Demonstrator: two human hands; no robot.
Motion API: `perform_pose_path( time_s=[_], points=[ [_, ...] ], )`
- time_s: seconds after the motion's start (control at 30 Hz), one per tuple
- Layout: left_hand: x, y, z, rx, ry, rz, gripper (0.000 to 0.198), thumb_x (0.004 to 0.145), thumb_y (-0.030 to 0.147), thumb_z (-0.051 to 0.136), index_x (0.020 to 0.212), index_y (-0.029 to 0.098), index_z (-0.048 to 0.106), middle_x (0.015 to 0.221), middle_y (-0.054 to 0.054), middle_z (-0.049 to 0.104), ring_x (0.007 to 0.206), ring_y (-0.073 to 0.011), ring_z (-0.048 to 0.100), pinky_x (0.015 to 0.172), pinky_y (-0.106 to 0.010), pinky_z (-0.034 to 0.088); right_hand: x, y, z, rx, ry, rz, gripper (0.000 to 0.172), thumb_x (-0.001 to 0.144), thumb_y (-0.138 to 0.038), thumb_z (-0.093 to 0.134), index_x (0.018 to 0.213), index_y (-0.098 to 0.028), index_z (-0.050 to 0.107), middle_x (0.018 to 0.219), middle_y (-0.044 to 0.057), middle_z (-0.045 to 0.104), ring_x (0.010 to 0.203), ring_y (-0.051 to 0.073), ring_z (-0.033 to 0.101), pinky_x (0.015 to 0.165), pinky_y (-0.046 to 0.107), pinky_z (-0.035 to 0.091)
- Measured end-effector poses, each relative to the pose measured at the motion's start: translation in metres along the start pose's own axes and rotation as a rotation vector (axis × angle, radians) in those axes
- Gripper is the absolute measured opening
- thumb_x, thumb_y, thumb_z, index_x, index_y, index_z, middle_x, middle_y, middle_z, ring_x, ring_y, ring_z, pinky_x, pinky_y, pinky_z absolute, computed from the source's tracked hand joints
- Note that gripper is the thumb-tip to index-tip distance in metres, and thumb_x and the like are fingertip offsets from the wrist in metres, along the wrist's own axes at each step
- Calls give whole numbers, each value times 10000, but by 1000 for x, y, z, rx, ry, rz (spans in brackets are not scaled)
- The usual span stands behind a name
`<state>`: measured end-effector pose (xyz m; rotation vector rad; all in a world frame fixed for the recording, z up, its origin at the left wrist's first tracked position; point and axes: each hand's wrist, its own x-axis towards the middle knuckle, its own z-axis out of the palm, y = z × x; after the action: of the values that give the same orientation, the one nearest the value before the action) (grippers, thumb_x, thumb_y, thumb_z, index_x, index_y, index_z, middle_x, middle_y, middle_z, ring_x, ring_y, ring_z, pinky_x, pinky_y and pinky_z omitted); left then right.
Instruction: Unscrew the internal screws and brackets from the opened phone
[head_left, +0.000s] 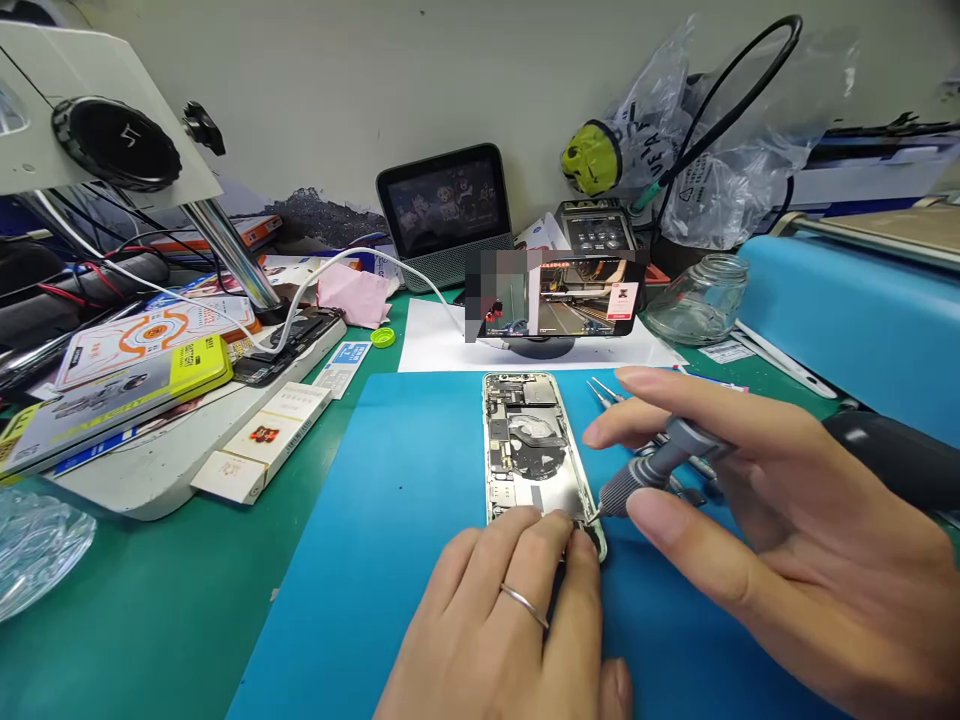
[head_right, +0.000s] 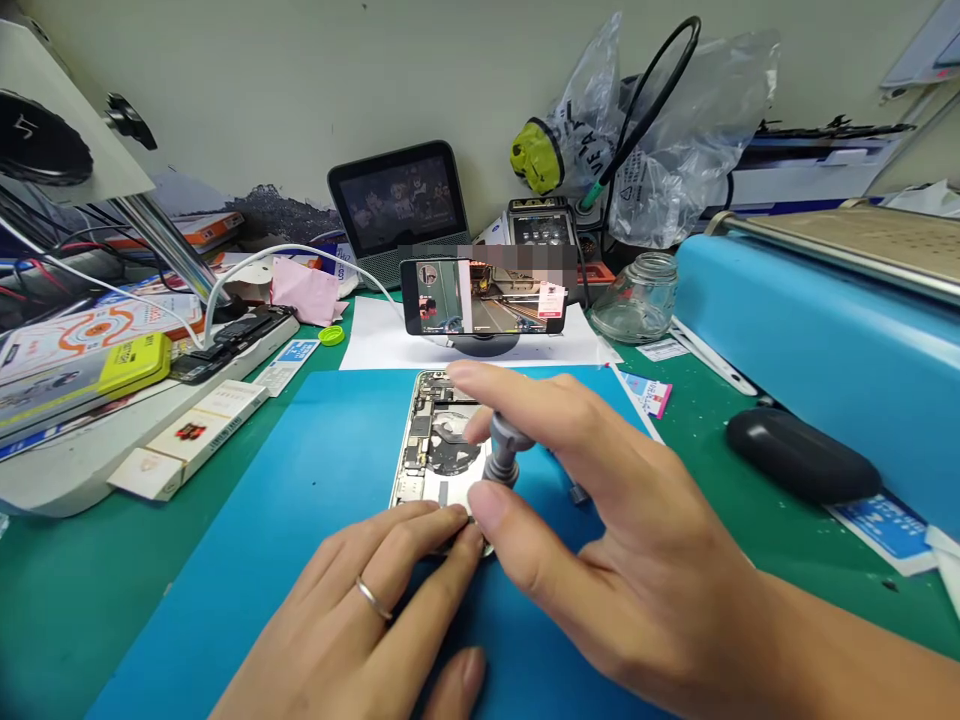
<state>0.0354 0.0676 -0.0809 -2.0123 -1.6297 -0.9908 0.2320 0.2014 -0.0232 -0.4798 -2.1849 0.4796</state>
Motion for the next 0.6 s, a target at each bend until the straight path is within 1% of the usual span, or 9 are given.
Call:
perform_pose_path(
  time_s=[0.13, 0.2, 0.27, 0.37, 0.4, 0.47, 0.5, 0.57, 0.6],
  points=[
    [1, 0, -3, 5, -12, 10, 513, 1441, 370, 261, 1503, 245, 755, 1379, -14, 949, 1312, -203, 894, 1151, -369, 670, -3, 0, 3, 20, 15, -10, 704, 1257, -225, 778, 1881, -526, 653, 1330, -61, 885, 1174, 140, 888, 1206, 183, 711],
    [2, -1, -6, 7, -30, 19, 524, 1441, 375, 270, 1513, 242, 772, 1393, -20, 951, 1328, -208, 898, 1146, -368, 684, -4, 1, 6, 35, 50, 8, 712, 1243, -184, 795, 1861, -520, 684, 1273, -66, 891, 1108, 129, 904, 1163, 174, 728],
    [3, -2, -11, 6, -64, 23, 553, 1440, 381, 263, 1530, 239, 790, 1412, -27, 951, 1345, -219, 901, 1135, -374, 699, -5, 2, 8, 35, 84, 26, 716, 1238, -180, 813, 1858, -520, 698, 1233, -56, 895, 1079, 150, 926, 1090, 205, 768],
    [4, -4, -19, -5, -126, 34, 579, 1438, 371, 255, 1570, 232, 800, 1441, -40, 946, 1376, -229, 897, 1145, -372, 707, -4, 2, 8, 15, 122, 34, 711, 1233, -228, 831, 1858, -541, 702, 1175, -34, 907, 1033, 207, 951, 946, 275, 822],
    [5, -4, -21, -9, -142, 39, 577, 1437, 367, 258, 1582, 229, 799, 1450, -44, 943, 1386, -229, 893, 1156, -368, 704, -3, 2, 7, 13, 135, 34, 689, 1227, -257, 847, 1840, -543, 720, 1171, -22, 918, 1023, 233, 960, 919, 312, 838],
    [5, -5, -23, -15, -160, 46, 560, 1437, 358, 273, 1595, 225, 793, 1466, -48, 938, 1401, -226, 886, 1176, -360, 696, 0, 0, 8, 24, 167, 65, 643, 1192, -346, 919, 1793, -517, 768, 1208, 17, 946, 1058, 310, 983, 905, 402, 871],
    [5, -5, -23, -16, -160, 46, 550, 1436, 354, 280, 1592, 225, 791, 1469, -49, 936, 1402, -225, 884, 1177, -359, 696, 3, -2, 9, 34, 182, 90, 636, 1165, -407, 963, 1769, -496, 790, 1243, 42, 957, 1112, 357, 991, 910, 450, 885],
    [3, -4, -20, -15, -150, 38, 541, 1432, 353, 285, 1584, 228, 788, 1462, -49, 935, 1393, -228, 884, 1159, -365, 707, 8, -6, 13, 59, 197, 132, 663, 1108, -534, 1028, 1734, -466, 819, 1321, 81, 964, 1239, 430, 987, 922, 510, 900],
    [2, -3, -17, -16, -142, 29, 542, 1429, 353, 280, 1582, 232, 786, 1462, -49, 934, 1391, -232, 883, 1146, -370, 715, 11, -8, 15, 65, 197, 147, 680, 1090, -571, 1041, 1725, -461, 825, 1353, 90, 963, 1288, 448, 980, 934, 522, 903]
  ],
)
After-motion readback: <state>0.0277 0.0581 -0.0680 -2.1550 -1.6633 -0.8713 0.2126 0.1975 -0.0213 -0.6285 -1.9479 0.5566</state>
